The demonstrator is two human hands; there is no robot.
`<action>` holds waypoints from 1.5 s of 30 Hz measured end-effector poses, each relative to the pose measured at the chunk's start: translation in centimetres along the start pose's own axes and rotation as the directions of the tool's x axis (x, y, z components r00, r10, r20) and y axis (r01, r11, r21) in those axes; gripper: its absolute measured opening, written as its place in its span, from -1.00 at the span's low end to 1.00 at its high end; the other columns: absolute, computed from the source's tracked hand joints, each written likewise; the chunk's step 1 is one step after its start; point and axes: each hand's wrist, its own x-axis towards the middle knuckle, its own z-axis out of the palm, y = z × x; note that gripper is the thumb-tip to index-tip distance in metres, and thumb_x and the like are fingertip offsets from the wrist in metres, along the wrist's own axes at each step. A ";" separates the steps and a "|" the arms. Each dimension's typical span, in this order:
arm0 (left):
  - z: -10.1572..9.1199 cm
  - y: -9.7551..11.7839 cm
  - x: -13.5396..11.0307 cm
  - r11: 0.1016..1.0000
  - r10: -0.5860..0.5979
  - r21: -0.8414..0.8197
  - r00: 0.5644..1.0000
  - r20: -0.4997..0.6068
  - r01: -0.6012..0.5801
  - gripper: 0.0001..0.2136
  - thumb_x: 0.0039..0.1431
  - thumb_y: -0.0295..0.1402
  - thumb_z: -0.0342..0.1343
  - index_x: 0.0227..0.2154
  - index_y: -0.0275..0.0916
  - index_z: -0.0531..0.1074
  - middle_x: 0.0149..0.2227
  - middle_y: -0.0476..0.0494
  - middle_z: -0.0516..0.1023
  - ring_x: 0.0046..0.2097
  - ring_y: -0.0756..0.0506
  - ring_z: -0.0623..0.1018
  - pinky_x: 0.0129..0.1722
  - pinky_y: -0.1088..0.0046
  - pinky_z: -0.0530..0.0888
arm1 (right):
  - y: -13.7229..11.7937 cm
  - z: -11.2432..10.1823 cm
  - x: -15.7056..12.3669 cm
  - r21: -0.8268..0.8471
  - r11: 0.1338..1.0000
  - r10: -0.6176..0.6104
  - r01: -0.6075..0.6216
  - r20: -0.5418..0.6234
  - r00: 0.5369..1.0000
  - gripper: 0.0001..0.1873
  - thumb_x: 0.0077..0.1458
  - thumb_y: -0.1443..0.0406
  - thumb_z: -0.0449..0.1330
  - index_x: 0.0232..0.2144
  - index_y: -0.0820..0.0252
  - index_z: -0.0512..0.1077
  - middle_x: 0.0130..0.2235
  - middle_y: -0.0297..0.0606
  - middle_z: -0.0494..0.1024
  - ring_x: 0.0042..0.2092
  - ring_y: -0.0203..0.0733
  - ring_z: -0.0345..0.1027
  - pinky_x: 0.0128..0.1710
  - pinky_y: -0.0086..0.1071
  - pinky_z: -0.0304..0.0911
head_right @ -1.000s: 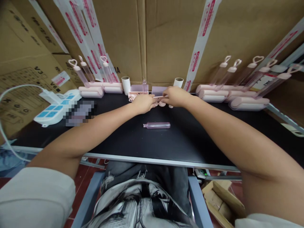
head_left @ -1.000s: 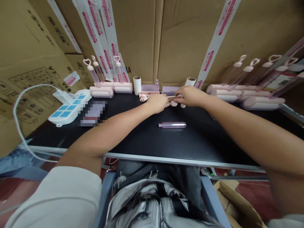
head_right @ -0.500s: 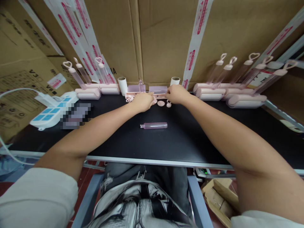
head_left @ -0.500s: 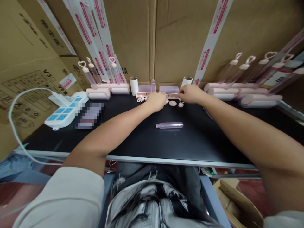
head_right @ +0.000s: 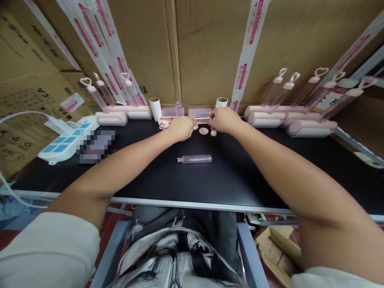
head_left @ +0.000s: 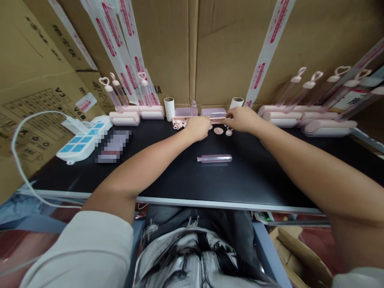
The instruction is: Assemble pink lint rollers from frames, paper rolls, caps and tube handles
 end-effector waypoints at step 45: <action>-0.3 -0.6 0.0 0.994 0.107 -0.013 0.994 -0.003 -0.107 -0.61 0.48 -0.23 -0.09 -0.07 -0.23 0.67 0.08 -0.33 0.70 0.12 -0.32 0.66 0.04 0.18 0.52 | -1.0 0.8 -2.4 -0.157 0.967 -0.194 0.200 0.053 0.980 -0.52 0.43 0.21 -0.04 0.12 0.21 0.60 0.10 0.14 0.67 0.18 0.31 0.52 0.21 0.19 0.24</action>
